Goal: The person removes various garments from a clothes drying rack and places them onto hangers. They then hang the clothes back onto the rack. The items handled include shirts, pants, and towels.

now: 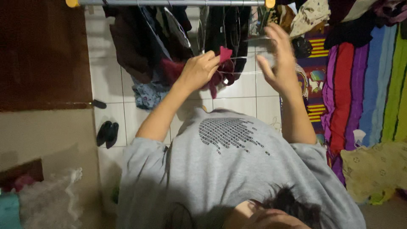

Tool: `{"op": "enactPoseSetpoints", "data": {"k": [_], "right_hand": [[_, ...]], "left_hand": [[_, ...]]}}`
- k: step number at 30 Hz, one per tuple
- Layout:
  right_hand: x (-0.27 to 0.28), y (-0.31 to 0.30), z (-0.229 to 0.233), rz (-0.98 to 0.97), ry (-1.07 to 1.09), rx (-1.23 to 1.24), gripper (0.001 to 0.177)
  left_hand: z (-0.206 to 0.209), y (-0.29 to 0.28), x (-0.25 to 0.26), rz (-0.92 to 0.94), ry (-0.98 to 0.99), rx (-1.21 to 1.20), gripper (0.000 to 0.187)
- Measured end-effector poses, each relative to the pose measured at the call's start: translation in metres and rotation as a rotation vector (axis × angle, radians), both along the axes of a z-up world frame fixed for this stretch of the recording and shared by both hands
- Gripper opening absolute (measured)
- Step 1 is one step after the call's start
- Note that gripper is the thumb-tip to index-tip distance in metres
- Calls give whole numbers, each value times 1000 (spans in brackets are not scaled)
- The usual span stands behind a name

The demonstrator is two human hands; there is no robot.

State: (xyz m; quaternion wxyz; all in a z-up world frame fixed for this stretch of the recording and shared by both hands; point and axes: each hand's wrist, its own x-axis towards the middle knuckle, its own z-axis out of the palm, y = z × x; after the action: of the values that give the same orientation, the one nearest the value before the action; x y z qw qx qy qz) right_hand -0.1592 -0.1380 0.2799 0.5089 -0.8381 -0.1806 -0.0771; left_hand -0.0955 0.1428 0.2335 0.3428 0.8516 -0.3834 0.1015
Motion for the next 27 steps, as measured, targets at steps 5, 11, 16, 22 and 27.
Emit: {"op": "enactPoseSetpoints", "data": {"k": [5,11,16,22,27], "right_hand": [[-24,-9,-12,-127,372,-497,24],[47,24,-165,-159,724,-334,32],[58,-19,-226,-253,1075,579,25],[41,-82,-214,-233,845,1492,14],[47,-104,-222,-452,561,1102,5]], "left_hand": [[-4,1,-1,45,83,-138,12],[6,-9,-11,-24,183,-221,13],[2,26,-2,29,204,-317,16],[-30,63,-4,141,305,-324,24],[-46,64,-15,278,116,-252,23]]}}
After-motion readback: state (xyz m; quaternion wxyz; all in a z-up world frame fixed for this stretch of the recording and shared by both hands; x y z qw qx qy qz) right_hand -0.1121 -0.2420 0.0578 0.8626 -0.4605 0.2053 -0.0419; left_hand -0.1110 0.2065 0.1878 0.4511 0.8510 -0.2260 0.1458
